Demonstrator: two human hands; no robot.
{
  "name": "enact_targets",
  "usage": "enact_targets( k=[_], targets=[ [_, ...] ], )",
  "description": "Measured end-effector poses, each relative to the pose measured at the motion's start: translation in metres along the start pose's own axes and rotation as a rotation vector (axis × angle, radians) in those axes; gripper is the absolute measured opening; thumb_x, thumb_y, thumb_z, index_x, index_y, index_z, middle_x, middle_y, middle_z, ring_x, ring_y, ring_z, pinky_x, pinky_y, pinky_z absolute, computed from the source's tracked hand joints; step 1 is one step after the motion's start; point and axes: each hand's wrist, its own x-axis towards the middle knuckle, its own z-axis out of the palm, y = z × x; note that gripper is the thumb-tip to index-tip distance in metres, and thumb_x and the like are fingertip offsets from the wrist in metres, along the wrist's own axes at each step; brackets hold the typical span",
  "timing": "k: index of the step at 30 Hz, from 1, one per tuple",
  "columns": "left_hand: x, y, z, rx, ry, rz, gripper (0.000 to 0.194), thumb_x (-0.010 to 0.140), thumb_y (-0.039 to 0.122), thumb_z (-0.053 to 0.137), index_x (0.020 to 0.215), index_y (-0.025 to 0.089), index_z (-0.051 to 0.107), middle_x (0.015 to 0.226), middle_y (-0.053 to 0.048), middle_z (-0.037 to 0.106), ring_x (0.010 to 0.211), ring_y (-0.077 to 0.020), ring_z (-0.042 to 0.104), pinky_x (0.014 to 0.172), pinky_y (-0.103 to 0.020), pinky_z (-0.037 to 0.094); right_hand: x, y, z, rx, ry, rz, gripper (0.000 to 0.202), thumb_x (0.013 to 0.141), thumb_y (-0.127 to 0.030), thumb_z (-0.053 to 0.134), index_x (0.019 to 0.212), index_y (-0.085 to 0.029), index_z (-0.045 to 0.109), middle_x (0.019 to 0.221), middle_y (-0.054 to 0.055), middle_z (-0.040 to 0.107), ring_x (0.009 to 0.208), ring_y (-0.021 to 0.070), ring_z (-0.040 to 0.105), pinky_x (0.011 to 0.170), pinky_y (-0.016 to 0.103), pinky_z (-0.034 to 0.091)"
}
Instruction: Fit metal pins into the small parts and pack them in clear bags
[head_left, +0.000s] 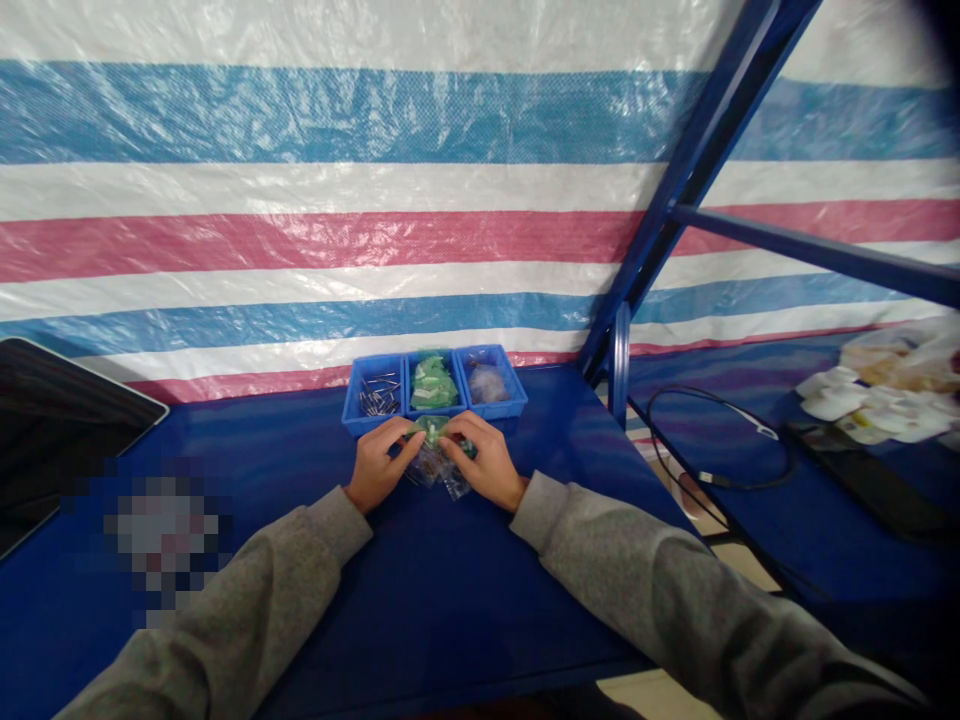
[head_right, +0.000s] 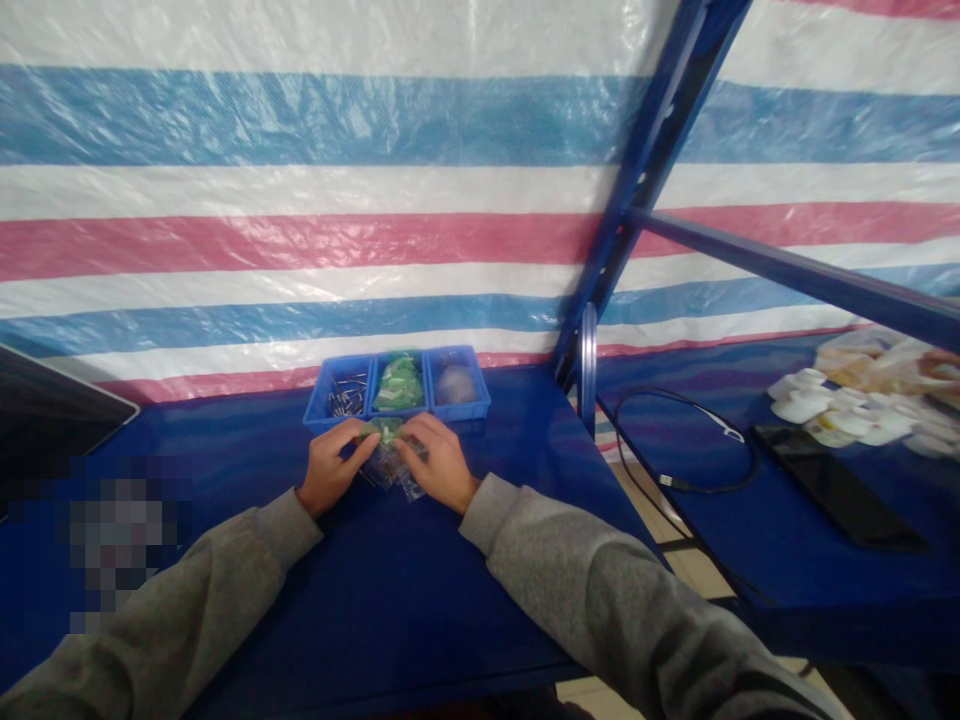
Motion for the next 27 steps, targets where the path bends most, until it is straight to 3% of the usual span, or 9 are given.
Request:
enact_targets(
  k=[5, 11, 27],
  targets=[
    [-0.0008, -0.0009, 0.0, 0.0, 0.019, -0.005, 0.014, 0.084, 0.026, 0.055, 0.079, 0.015, 0.064, 0.074, -0.003, 0.063, 0.065, -0.0117, 0.057, 0.066, -0.024, 0.046, 0.001, 0.0011, 0.0006, -0.037, -0.067, 0.003, 0.014, 0.086, -0.03, 0.051, 0.081, -0.018, 0.057, 0.075, 0.003, 0.054, 0.074, 0.0163, 0.052, 0.069, 0.028, 0.043],
    [0.001, 0.0009, -0.0003, -0.027, -0.04, -0.052, 0.017, 0.079, 0.028, 0.061, 0.089, 0.014, 0.063, 0.076, -0.003, 0.065, 0.062, -0.011, 0.057, 0.063, -0.023, 0.047, -0.001, 0.0032, 0.0025, -0.088, -0.101, -0.007, 0.015, 0.087, -0.025, 0.047, 0.076, -0.018, 0.054, 0.073, 0.002, 0.052, 0.071, 0.0151, 0.05, 0.067, 0.027, 0.041],
    [0.0002, -0.0013, -0.0002, 0.016, -0.032, -0.024, 0.019, 0.084, 0.032, 0.054, 0.08, 0.014, 0.061, 0.069, -0.002, 0.061, 0.061, -0.0116, 0.055, 0.061, -0.023, 0.045, 0.0004, 0.0023, 0.0013, -0.043, -0.089, -0.002, 0.013, 0.086, -0.029, 0.05, 0.079, -0.019, 0.055, 0.072, 0.002, 0.053, 0.068, 0.0149, 0.051, 0.065, 0.026, 0.042]
  ],
)
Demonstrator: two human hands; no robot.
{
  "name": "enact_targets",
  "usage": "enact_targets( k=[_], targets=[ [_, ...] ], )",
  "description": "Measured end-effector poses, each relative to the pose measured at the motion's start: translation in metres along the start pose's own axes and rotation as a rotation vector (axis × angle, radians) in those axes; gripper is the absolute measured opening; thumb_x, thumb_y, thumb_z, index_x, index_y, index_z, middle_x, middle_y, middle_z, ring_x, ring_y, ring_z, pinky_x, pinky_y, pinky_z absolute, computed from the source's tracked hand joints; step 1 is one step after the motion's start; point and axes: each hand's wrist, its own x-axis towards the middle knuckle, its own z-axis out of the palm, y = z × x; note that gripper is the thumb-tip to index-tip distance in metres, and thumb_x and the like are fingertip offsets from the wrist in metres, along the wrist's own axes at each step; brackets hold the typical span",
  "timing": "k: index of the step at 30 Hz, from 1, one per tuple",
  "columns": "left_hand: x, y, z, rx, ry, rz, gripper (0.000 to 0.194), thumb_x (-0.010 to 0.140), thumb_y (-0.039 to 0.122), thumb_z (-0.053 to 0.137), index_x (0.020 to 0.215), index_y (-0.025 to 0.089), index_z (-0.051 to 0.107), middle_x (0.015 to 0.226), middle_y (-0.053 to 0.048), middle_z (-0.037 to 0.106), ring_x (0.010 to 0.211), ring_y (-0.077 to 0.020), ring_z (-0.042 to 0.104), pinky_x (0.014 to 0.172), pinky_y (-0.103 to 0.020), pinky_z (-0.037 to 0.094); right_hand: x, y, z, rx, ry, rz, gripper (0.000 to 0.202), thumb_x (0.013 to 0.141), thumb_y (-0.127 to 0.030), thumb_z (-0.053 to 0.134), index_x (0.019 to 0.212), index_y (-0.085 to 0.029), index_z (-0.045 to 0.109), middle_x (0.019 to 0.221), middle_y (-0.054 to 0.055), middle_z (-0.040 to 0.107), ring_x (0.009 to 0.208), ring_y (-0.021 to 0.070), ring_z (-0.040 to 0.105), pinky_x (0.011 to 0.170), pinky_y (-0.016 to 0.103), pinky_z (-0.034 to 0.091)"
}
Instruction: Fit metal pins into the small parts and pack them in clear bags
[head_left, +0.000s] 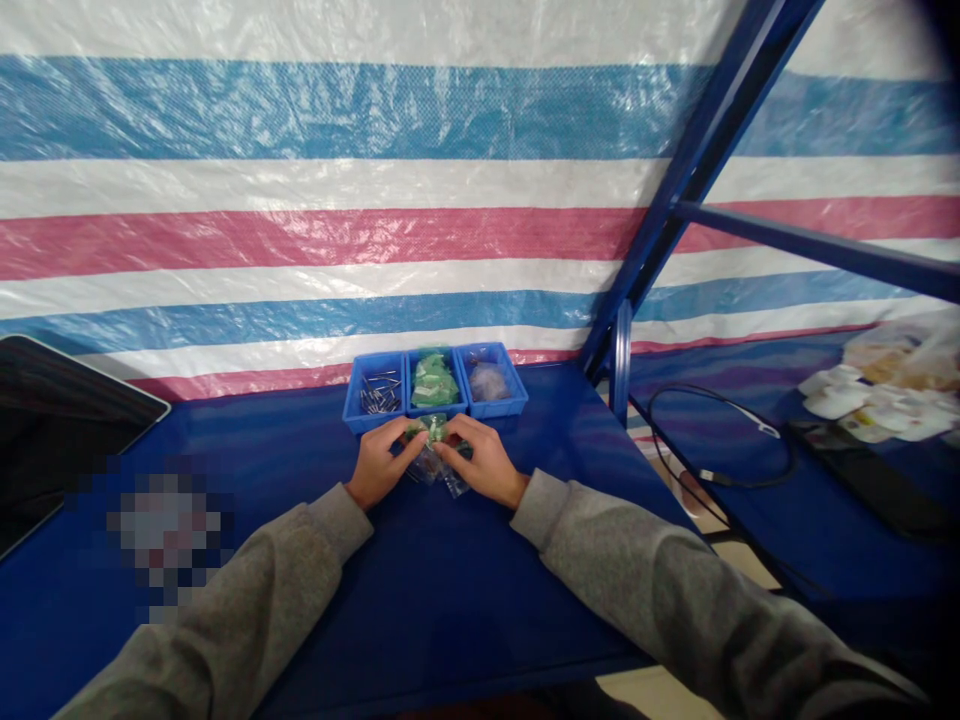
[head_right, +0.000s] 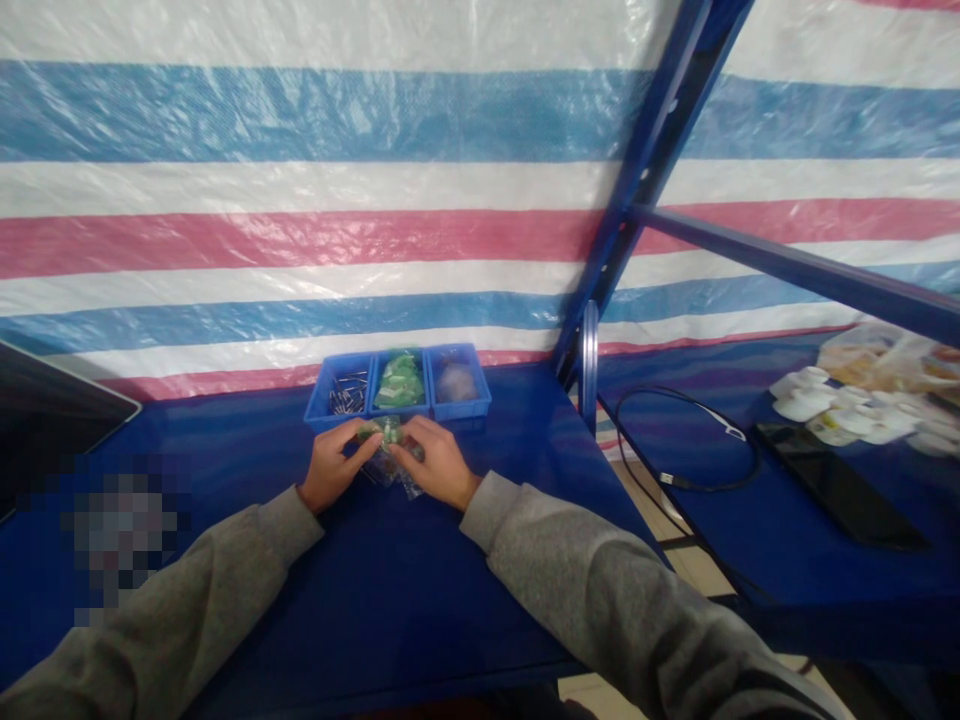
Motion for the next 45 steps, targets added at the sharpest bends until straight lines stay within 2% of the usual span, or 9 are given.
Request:
enact_targets(
  k=[6, 14, 21, 26, 31, 35, 41, 45],
  targets=[
    [0.0005, 0.0014, 0.0007, -0.053, -0.052, -0.047, 0.021, 0.08, 0.032, 0.06, 0.092, 0.014, 0.063, 0.079, -0.003, 0.066, 0.061, -0.0112, 0.058, 0.061, -0.023, 0.048, -0.0011, 0.0008, 0.0012, -0.024, 0.001, 0.01, 0.014, 0.087, -0.023, 0.046, 0.076, -0.019, 0.052, 0.071, 0.001, 0.051, 0.067, 0.0138, 0.05, 0.065, 0.025, 0.041],
    [0.0011, 0.0005, 0.0004, -0.038, -0.021, 0.019, 0.017, 0.082, 0.03, 0.057, 0.079, 0.014, 0.062, 0.074, -0.004, 0.064, 0.067, -0.0137, 0.06, 0.065, -0.025, 0.049, -0.0002, 0.0028, 0.0024, -0.026, -0.01, 0.003, 0.014, 0.087, -0.026, 0.048, 0.078, -0.019, 0.055, 0.071, 0.001, 0.054, 0.066, 0.0139, 0.052, 0.064, 0.025, 0.042],
    [0.0005, -0.001, 0.0021, -0.02, 0.007, 0.009, 0.014, 0.082, 0.027, 0.058, 0.084, 0.014, 0.064, 0.079, -0.005, 0.067, 0.072, -0.0149, 0.062, 0.069, -0.026, 0.05, 0.0003, 0.0037, 0.0025, -0.031, -0.039, 0.019, 0.012, 0.086, -0.027, 0.051, 0.079, -0.019, 0.056, 0.072, 0.002, 0.055, 0.068, 0.0148, 0.052, 0.064, 0.026, 0.043],
    [-0.0011, -0.0022, 0.0026, -0.081, 0.003, -0.064, 0.025, 0.082, 0.029, 0.058, 0.103, 0.015, 0.06, 0.097, -0.007, 0.066, 0.075, -0.0144, 0.063, 0.069, -0.025, 0.052, -0.0016, 0.0023, 0.0022, -0.022, -0.002, 0.035, 0.016, 0.088, -0.028, 0.048, 0.078, -0.019, 0.056, 0.07, 0.001, 0.055, 0.065, 0.0142, 0.051, 0.063, 0.025, 0.041],
    [-0.0018, -0.0013, 0.0026, -0.134, 0.006, -0.074, 0.044, 0.078, 0.028, 0.062, 0.119, 0.015, 0.049, 0.105, -0.009, 0.063, 0.064, -0.01, 0.062, 0.061, -0.021, 0.052, -0.0021, 0.0011, 0.0017, 0.007, 0.071, 0.097, 0.019, 0.089, -0.031, 0.047, 0.079, -0.018, 0.057, 0.065, -0.001, 0.055, 0.057, 0.0125, 0.05, 0.057, 0.023, 0.039],
    [-0.0021, -0.002, 0.0037, -0.127, 0.011, -0.076, 0.043, 0.078, 0.028, 0.063, 0.117, 0.016, 0.05, 0.105, -0.008, 0.063, 0.065, -0.0101, 0.062, 0.061, -0.021, 0.053, -0.0019, 0.0018, 0.0025, 0.015, 0.087, 0.109, 0.021, 0.089, -0.032, 0.047, 0.078, -0.018, 0.058, 0.063, -0.001, 0.056, 0.056, 0.0123, 0.05, 0.057, 0.023, 0.039],
    [-0.0038, -0.0057, 0.0061, -0.108, 0.048, -0.08, 0.033, 0.081, 0.03, 0.059, 0.111, 0.018, 0.055, 0.11, -0.008, 0.061, 0.078, -0.0143, 0.065, 0.068, -0.025, 0.055, -0.0022, 0.0034, 0.0028, 0.026, 0.055, 0.102, 0.017, 0.087, -0.032, 0.049, 0.086, -0.017, 0.059, 0.072, 0.001, 0.059, 0.062, 0.013, 0.052, 0.061, 0.024, 0.041],
    [-0.0037, -0.0049, 0.0054, -0.105, 0.054, -0.081, 0.037, 0.08, 0.03, 0.06, 0.114, 0.018, 0.053, 0.112, -0.009, 0.06, 0.074, -0.0137, 0.065, 0.067, -0.024, 0.055, -0.0024, 0.0039, 0.0025, 0.03, 0.034, 0.103, 0.017, 0.086, -0.033, 0.052, 0.079, -0.018, 0.057, 0.068, 0.0, 0.055, 0.06, 0.0126, 0.05, 0.06, 0.023, 0.041]
  ],
)
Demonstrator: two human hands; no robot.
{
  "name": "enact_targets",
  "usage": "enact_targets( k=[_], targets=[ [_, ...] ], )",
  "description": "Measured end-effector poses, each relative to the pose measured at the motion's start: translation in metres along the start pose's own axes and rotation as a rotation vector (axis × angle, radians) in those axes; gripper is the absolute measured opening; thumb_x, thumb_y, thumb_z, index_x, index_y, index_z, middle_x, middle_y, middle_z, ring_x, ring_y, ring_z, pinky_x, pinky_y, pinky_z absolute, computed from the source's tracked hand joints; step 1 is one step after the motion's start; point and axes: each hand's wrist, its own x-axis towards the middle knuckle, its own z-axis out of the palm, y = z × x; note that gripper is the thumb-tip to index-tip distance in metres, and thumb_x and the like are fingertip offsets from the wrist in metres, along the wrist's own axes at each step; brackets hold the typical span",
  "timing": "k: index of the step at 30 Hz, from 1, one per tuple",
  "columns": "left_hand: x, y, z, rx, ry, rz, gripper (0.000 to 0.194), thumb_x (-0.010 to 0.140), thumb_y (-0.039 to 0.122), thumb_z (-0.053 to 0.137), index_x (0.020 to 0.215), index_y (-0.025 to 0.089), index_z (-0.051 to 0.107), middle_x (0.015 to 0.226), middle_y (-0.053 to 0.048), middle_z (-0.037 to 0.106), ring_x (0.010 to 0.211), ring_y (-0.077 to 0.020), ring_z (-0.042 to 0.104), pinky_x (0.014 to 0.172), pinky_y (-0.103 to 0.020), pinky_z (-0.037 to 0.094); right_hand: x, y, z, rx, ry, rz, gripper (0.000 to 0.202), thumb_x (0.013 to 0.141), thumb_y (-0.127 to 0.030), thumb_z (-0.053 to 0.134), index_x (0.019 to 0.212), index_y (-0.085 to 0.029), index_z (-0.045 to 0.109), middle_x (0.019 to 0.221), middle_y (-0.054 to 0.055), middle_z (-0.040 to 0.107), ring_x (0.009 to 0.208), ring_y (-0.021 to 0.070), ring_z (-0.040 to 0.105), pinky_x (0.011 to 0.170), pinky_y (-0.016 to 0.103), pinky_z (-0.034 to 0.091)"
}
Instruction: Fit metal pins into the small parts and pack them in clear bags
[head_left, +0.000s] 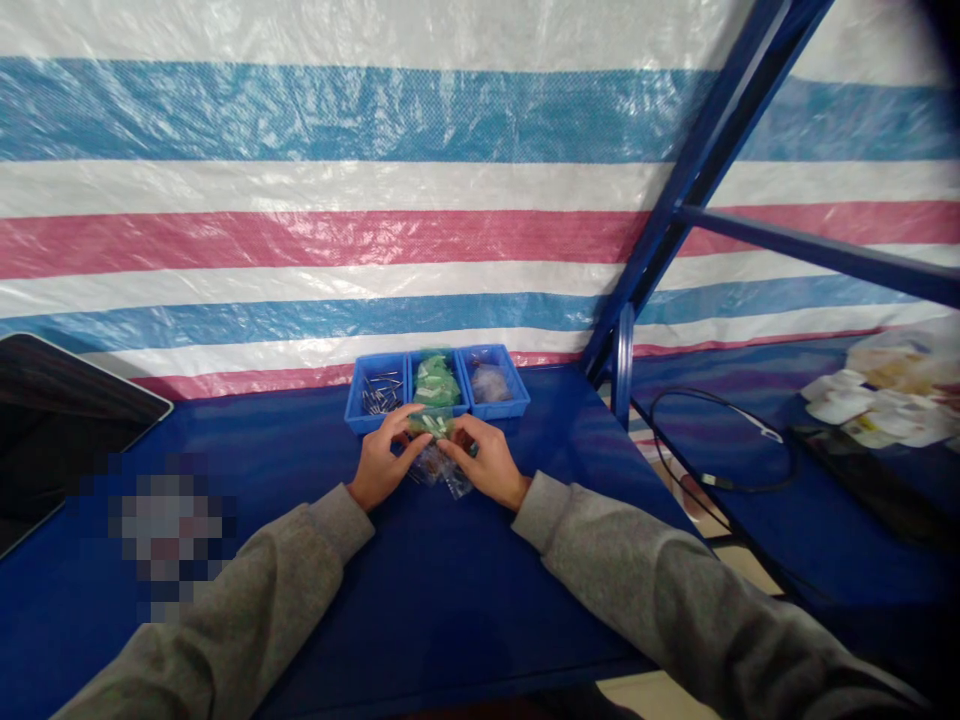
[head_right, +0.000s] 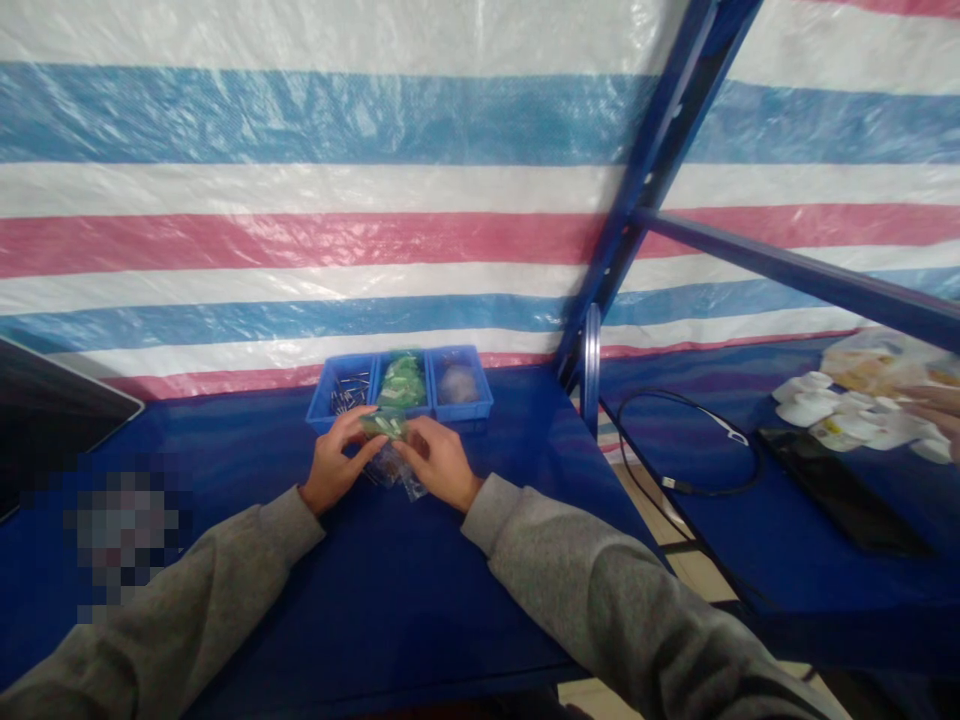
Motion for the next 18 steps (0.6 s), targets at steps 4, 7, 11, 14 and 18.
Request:
enact_targets(
  k=[4, 7, 11, 14, 18],
  targets=[
    [0.0012, 0.0031, -0.0016, 0.004, -0.045, -0.019, 0.045, 0.08, 0.03, 0.061, 0.121, 0.018, 0.047, 0.096, -0.006, 0.066, 0.067, -0.0132, 0.065, 0.064, -0.024, 0.055, 0.0004, -0.0007, -0.0003, 0.001, 0.005, 0.007, 0.017, 0.087, -0.033, 0.05, 0.081, -0.018, 0.057, 0.07, 0.001, 0.055, 0.061, 0.0128, 0.05, 0.06, 0.023, 0.041],
    [0.0015, 0.0042, -0.0021, 0.01, -0.053, -0.024, 0.047, 0.08, 0.03, 0.061, 0.122, 0.018, 0.046, 0.091, -0.004, 0.067, 0.065, -0.0122, 0.064, 0.063, -0.023, 0.054, 0.0006, -0.0013, -0.0003, 0.009, 0.014, 0.017, 0.016, 0.087, -0.032, 0.05, 0.083, -0.018, 0.057, 0.071, 0.001, 0.056, 0.062, 0.0128, 0.051, 0.061, 0.023, 0.041],
    [0.0004, 0.0022, -0.0014, 0.018, 0.001, -0.005, 0.047, 0.08, 0.029, 0.061, 0.122, 0.017, 0.046, 0.087, -0.004, 0.067, 0.065, -0.0118, 0.063, 0.064, -0.023, 0.053, 0.0005, -0.0016, -0.0002, 0.031, 0.027, 0.036, 0.017, 0.087, -0.032, 0.05, 0.083, -0.017, 0.058, 0.069, 0.0, 0.058, 0.06, 0.0118, 0.052, 0.059, 0.022, 0.04],
    [-0.0003, 0.0001, -0.0006, 0.051, 0.064, 0.01, 0.04, 0.079, 0.029, 0.062, 0.116, 0.016, 0.052, 0.093, -0.005, 0.065, 0.063, -0.0106, 0.062, 0.064, -0.023, 0.053, 0.0003, -0.0016, -0.0004, 0.039, 0.027, 0.04, 0.019, 0.088, -0.033, 0.049, 0.084, -0.018, 0.06, 0.07, 0.0, 0.06, 0.058, 0.0115, 0.053, 0.058, 0.022, 0.041],
    [0.0001, -0.0006, 0.0, 0.06, 0.111, 0.0, 0.031, 0.078, 0.029, 0.063, 0.105, 0.015, 0.057, 0.102, -0.007, 0.062, 0.066, -0.0102, 0.062, 0.063, -0.023, 0.053, -0.0001, -0.001, -0.0001, 0.051, 0.058, 0.062, 0.02, 0.086, -0.034, 0.051, 0.082, -0.018, 0.062, 0.069, 0.0, 0.062, 0.058, 0.0121, 0.055, 0.058, 0.022, 0.043]
  ],
)
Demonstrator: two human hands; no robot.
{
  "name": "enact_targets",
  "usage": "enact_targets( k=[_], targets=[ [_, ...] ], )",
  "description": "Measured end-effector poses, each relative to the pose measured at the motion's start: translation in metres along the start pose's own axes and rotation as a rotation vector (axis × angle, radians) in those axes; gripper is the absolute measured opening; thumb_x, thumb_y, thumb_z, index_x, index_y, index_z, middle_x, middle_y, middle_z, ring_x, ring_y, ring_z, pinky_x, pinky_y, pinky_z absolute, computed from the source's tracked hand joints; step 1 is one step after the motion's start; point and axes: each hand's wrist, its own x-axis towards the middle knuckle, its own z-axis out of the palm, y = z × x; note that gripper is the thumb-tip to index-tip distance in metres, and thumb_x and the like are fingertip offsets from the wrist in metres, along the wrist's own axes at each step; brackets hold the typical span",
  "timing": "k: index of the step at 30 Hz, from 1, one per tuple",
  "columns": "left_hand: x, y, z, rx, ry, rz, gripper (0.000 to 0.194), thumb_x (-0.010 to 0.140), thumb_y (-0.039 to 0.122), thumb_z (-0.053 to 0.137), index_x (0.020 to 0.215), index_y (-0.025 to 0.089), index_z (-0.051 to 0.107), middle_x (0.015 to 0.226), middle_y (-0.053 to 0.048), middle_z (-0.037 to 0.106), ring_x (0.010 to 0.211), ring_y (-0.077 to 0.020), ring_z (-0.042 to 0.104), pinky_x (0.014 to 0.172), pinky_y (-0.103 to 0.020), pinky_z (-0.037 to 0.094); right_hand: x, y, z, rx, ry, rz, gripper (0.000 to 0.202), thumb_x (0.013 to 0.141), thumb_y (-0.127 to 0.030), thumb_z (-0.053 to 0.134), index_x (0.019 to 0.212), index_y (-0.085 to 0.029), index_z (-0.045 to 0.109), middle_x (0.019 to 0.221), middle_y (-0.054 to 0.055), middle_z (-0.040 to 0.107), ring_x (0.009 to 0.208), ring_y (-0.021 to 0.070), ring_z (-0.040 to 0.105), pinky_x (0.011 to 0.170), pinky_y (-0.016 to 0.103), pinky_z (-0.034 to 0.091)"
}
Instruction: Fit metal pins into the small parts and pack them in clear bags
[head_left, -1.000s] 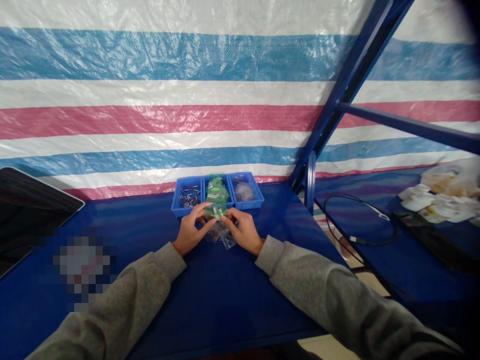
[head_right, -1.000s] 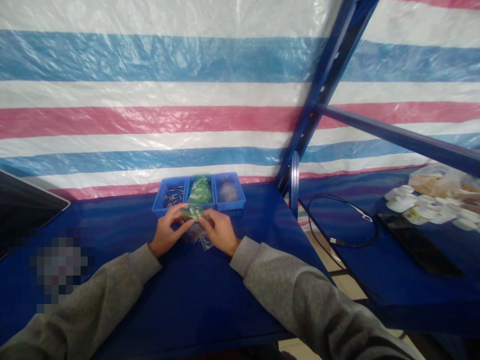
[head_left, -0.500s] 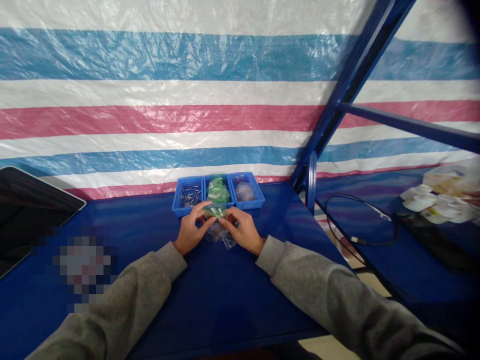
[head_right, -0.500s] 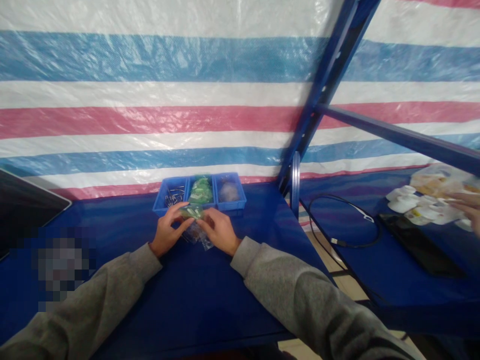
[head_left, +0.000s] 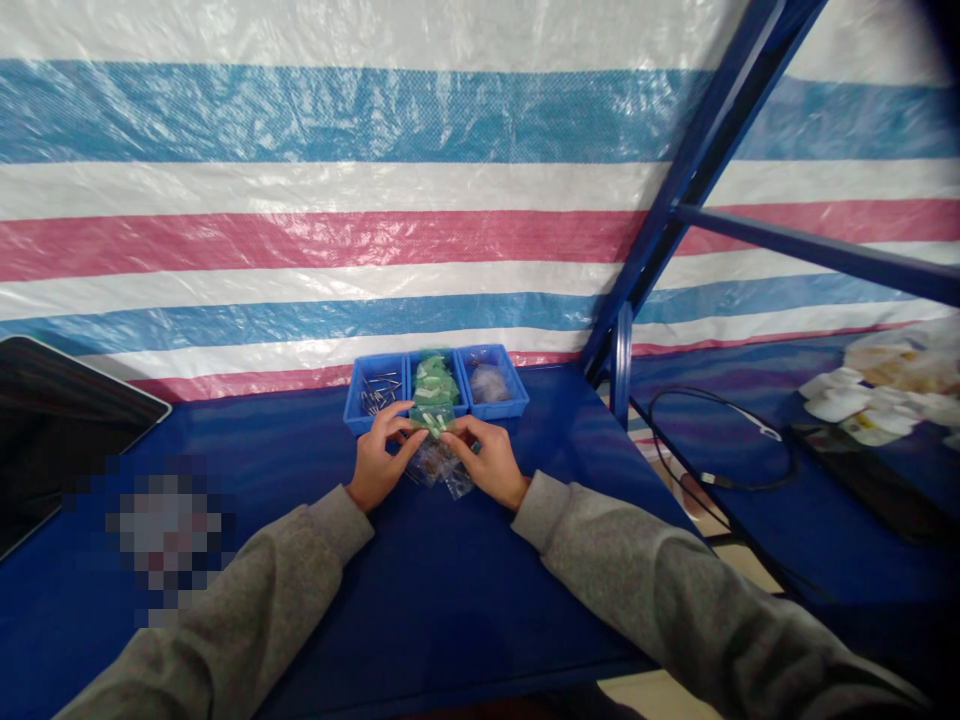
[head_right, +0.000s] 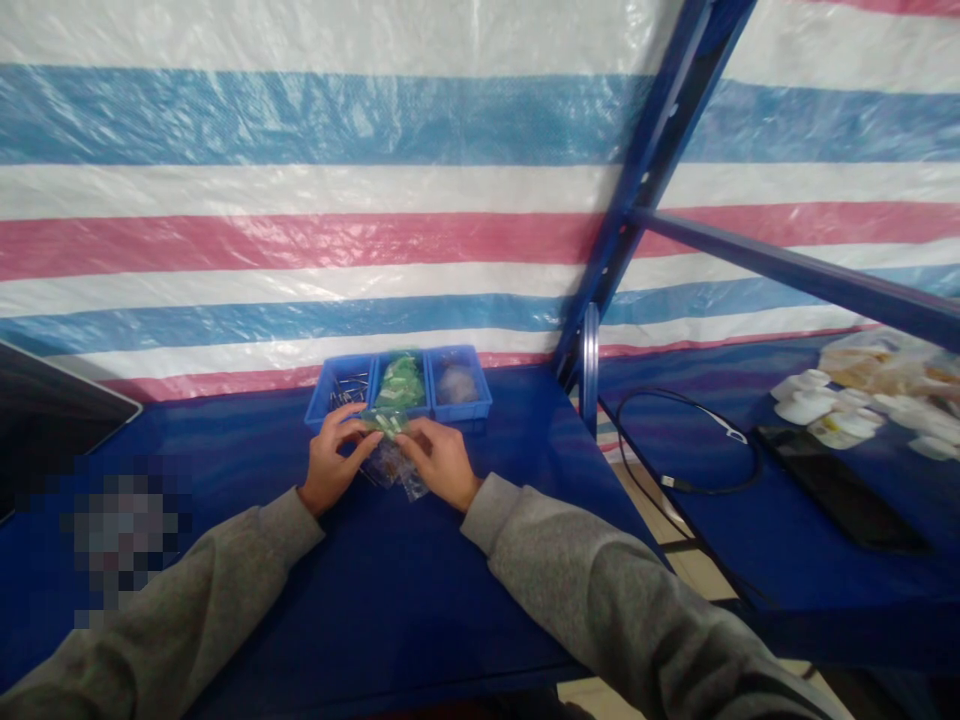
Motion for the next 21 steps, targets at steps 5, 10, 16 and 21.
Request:
enact_targets(
  k=[5, 10, 16, 21],
  targets=[
    [-0.0003, -0.0029, 0.0009, -0.041, 0.007, -0.009, 0.02, 0.079, 0.029, 0.061, 0.093, 0.014, 0.06, 0.108, -0.008, 0.059, 0.071, -0.0118, 0.063, 0.062, -0.023, 0.055, -0.0001, 0.002, 0.0011, 0.034, 0.053, 0.033, 0.019, 0.085, -0.034, 0.053, 0.09, -0.018, 0.062, 0.069, 0.0, 0.064, 0.058, 0.0129, 0.057, 0.059, 0.023, 0.046],
    [-0.0018, -0.0057, 0.0014, -0.054, 0.029, 0.005, 0.015, 0.078, 0.027, 0.062, 0.086, 0.015, 0.062, 0.109, -0.008, 0.058, 0.077, -0.0137, 0.064, 0.063, -0.024, 0.055, -0.0006, 0.0031, 0.0022, 0.108, 0.071, 0.065, 0.031, 0.084, -0.031, 0.054, 0.113, -0.02, 0.052, 0.07, -0.001, 0.064, 0.057, 0.0129, 0.059, 0.059, 0.024, 0.048],
    [0.0021, 0.0013, -0.0025, -0.043, -0.068, 0.071, 0.022, 0.081, 0.027, 0.059, 0.1, 0.017, 0.063, 0.095, -0.006, 0.066, 0.081, -0.0158, 0.064, 0.067, -0.026, 0.055, -0.0009, 0.0017, 0.0012, 0.152, 0.097, 0.065, 0.028, 0.087, -0.03, 0.049, 0.113, -0.021, 0.05, 0.07, -0.002, 0.062, 0.051, 0.0106, 0.057, 0.056, 0.023, 0.048],
    [0.0036, 0.004, -0.0039, -0.026, -0.116, 0.103, 0.029, 0.08, 0.028, 0.061, 0.108, 0.019, 0.061, 0.108, -0.008, 0.062, 0.079, -0.0149, 0.063, 0.07, -0.029, 0.055, -0.0007, 0.0023, 0.003, 0.207, 0.134, 0.088, 0.024, 0.087, -0.032, 0.049, 0.108, -0.021, 0.052, 0.071, -0.001, 0.062, 0.05, 0.0102, 0.056, 0.053, 0.023, 0.049]
  ],
)
